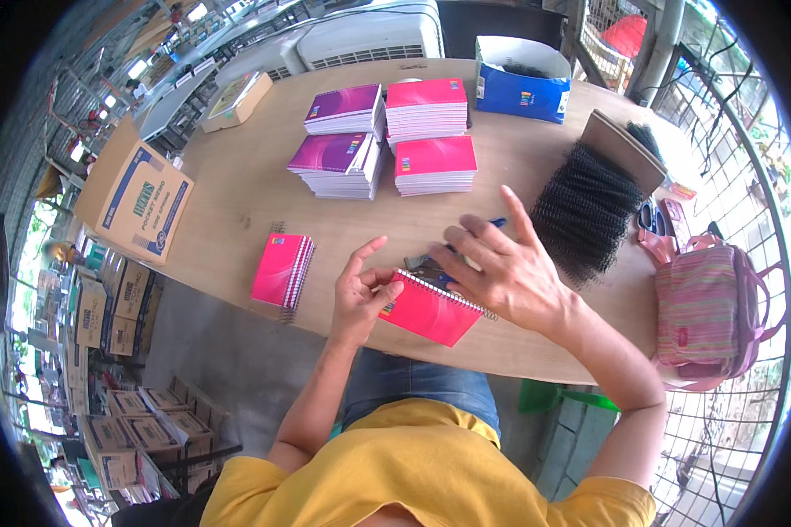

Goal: The person binds notebooks by manually inserting a plastic spiral through pre-punched holes in the notebook covers and pages, then using a pair of pliers to trim and secure the ends of the spiral.

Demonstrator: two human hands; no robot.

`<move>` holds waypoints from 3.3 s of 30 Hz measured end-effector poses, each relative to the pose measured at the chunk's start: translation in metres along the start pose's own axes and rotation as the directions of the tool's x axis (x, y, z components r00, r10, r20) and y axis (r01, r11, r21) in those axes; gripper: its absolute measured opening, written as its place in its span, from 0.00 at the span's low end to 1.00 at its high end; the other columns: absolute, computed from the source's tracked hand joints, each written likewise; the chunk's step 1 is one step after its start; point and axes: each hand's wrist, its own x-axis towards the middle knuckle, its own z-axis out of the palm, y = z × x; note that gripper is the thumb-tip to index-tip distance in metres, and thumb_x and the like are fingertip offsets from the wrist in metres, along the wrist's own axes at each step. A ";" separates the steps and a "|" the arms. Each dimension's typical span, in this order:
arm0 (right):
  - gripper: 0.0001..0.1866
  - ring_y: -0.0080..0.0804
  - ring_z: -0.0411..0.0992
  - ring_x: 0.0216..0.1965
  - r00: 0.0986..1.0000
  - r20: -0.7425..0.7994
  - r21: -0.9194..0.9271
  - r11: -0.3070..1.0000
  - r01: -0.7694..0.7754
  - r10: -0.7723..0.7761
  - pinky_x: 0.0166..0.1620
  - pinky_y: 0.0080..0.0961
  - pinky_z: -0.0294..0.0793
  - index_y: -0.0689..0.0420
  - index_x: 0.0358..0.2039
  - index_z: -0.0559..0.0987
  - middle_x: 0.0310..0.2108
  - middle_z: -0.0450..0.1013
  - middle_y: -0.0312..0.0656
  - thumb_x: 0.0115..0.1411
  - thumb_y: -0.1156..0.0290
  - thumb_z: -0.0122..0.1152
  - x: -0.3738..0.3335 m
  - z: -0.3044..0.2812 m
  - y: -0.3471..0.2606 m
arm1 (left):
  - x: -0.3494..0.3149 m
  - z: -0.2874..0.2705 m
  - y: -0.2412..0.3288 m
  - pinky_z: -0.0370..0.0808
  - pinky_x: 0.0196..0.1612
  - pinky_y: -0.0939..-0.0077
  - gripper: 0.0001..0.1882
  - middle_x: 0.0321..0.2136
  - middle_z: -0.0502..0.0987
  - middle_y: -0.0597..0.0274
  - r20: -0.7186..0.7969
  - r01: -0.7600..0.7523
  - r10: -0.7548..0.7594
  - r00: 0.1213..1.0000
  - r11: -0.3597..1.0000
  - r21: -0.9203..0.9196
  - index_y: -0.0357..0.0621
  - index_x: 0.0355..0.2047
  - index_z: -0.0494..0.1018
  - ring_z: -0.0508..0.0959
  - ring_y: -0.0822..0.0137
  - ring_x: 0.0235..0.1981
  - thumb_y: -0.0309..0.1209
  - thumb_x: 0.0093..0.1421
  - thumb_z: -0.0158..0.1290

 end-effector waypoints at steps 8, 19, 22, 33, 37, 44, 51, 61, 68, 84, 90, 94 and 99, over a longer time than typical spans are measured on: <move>0.22 0.27 0.72 0.53 0.953 0.027 -0.182 0.936 0.303 -0.303 0.68 0.57 0.58 0.45 0.48 0.83 0.44 0.74 0.30 0.49 0.61 0.70 0.024 0.001 0.004 | -0.003 -0.003 0.007 0.76 0.41 0.83 0.38 0.36 0.82 0.59 -0.001 0.022 -0.022 1.000 0.999 0.026 0.42 0.68 0.59 0.79 0.76 0.36 0.17 0.59 0.61; 0.18 0.50 0.77 0.37 0.915 0.303 0.521 0.758 -0.392 0.265 0.41 0.38 0.77 0.62 0.46 0.81 0.38 0.77 0.51 0.57 0.68 0.69 0.003 0.001 -0.012 | -0.025 0.000 -0.008 0.76 0.43 0.82 0.28 0.45 0.80 0.61 -0.174 -0.133 0.183 0.968 0.955 0.263 0.41 0.62 0.69 0.77 0.78 0.41 0.22 0.62 0.60; 0.19 0.48 0.78 0.38 0.846 0.104 0.488 0.715 -0.501 0.522 0.42 0.36 0.77 0.62 0.49 0.81 0.39 0.77 0.51 0.57 0.72 0.68 -0.006 -0.009 -0.007 | -0.030 -0.047 0.023 0.75 0.47 0.82 0.22 0.49 0.79 0.63 -0.454 -0.209 0.351 0.818 0.919 0.335 0.40 0.59 0.74 0.75 0.78 0.41 0.26 0.65 0.59; 0.19 0.47 0.76 0.40 0.550 0.213 0.376 0.452 -0.809 0.808 0.48 0.35 0.74 0.63 0.51 0.80 0.39 0.77 0.49 0.59 0.74 0.66 -0.119 0.027 -0.036 | -0.042 -0.177 0.010 0.77 0.47 0.71 0.21 0.46 0.72 0.57 -0.678 0.133 0.510 0.530 0.739 0.660 0.45 0.54 0.78 0.78 0.68 0.42 0.16 0.62 0.55; 0.22 0.50 0.70 0.48 0.617 0.131 0.206 0.587 -0.783 0.776 0.54 0.41 0.70 0.61 0.52 0.79 0.44 0.75 0.49 0.56 0.74 0.67 -0.142 0.046 -0.046 | -0.047 -0.186 0.008 0.74 0.52 0.60 0.20 0.46 0.73 0.55 -0.645 0.420 0.508 0.571 0.494 0.761 0.57 0.52 0.80 0.76 0.57 0.46 0.28 0.59 0.61; 0.26 0.53 0.67 0.52 0.671 0.109 0.125 0.659 -0.742 0.734 0.57 0.44 0.68 0.58 0.54 0.79 0.50 0.72 0.50 0.52 0.74 0.70 -0.142 0.059 -0.045 | -0.048 -0.181 0.006 0.70 0.55 0.53 0.19 0.48 0.72 0.59 -0.670 0.573 0.475 0.570 0.354 0.739 0.65 0.52 0.80 0.72 0.54 0.53 0.39 0.58 0.63; 0.22 0.55 0.67 0.54 0.725 -0.025 0.034 0.725 -0.687 0.688 0.57 0.45 0.68 0.58 0.50 0.80 0.48 0.72 0.50 0.52 0.76 0.69 -0.117 0.050 -0.032 | -0.040 -0.134 0.025 0.68 0.57 0.59 0.24 0.48 0.72 0.53 -0.374 0.334 0.778 0.504 0.224 0.916 0.47 0.54 0.78 0.72 0.52 0.52 0.32 0.56 0.65; 0.23 0.42 0.81 0.32 0.352 0.040 0.325 0.321 -0.890 0.935 0.41 0.34 0.79 0.59 0.41 0.84 0.31 0.81 0.49 0.53 0.54 0.73 0.040 0.195 0.152 | 0.034 0.030 -0.056 0.68 0.61 0.51 0.30 0.58 0.69 0.46 0.300 -0.438 0.400 0.866 0.318 0.841 0.55 0.54 0.80 0.69 0.44 0.56 0.31 0.47 0.68; 0.14 0.28 0.78 0.28 0.187 0.272 0.696 -0.059 -0.716 0.944 0.34 0.25 0.78 0.63 0.38 0.84 0.28 0.81 0.44 0.51 0.71 0.73 0.021 0.171 0.148 | 0.036 -0.039 -0.022 0.62 0.65 0.50 0.36 0.65 0.64 0.49 0.053 -0.089 0.473 0.879 0.054 0.995 0.51 0.62 0.72 0.64 0.46 0.64 0.41 0.53 0.69; 0.12 0.39 0.78 0.39 0.570 0.031 0.677 0.402 -0.617 0.821 0.42 0.29 0.79 0.60 0.35 0.81 0.37 0.80 0.44 0.48 0.84 0.69 -0.089 0.076 -0.037 | 0.019 0.036 -0.064 0.71 0.42 0.63 0.11 0.38 0.73 0.60 0.122 -0.491 0.552 0.825 0.594 0.637 0.47 0.44 0.79 0.70 0.59 0.41 0.24 0.61 0.60; 0.12 0.39 0.69 0.46 0.750 -0.210 -0.226 0.715 -0.662 0.628 0.49 0.41 0.66 0.53 0.34 0.79 0.42 0.71 0.36 0.47 0.78 0.68 -0.123 0.078 0.057 | 0.020 0.044 -0.066 0.67 0.51 0.61 0.10 0.41 0.74 0.59 0.141 -0.493 0.525 0.840 0.627 0.603 0.45 0.44 0.77 0.68 0.57 0.45 0.32 0.63 0.60; 0.12 0.39 0.71 0.43 0.839 -0.215 -0.170 0.826 -0.537 0.501 0.53 0.44 0.65 0.54 0.36 0.78 0.38 0.72 0.37 0.50 0.79 0.66 -0.124 0.069 0.063 | 0.019 0.048 -0.059 0.67 0.51 0.60 0.12 0.42 0.74 0.59 0.107 -0.477 0.528 0.842 0.638 0.605 0.44 0.44 0.77 0.67 0.56 0.45 0.33 0.62 0.61; 0.19 0.40 0.74 0.37 0.894 -0.024 0.048 0.894 -0.445 0.447 0.44 0.37 0.75 0.54 0.46 0.80 0.35 0.73 0.38 0.53 0.82 0.63 -0.112 0.030 0.058 | 0.016 0.046 -0.065 0.68 0.49 0.60 0.11 0.41 0.75 0.60 0.111 -0.469 0.526 0.843 0.620 0.629 0.43 0.43 0.76 0.67 0.56 0.44 0.32 0.62 0.61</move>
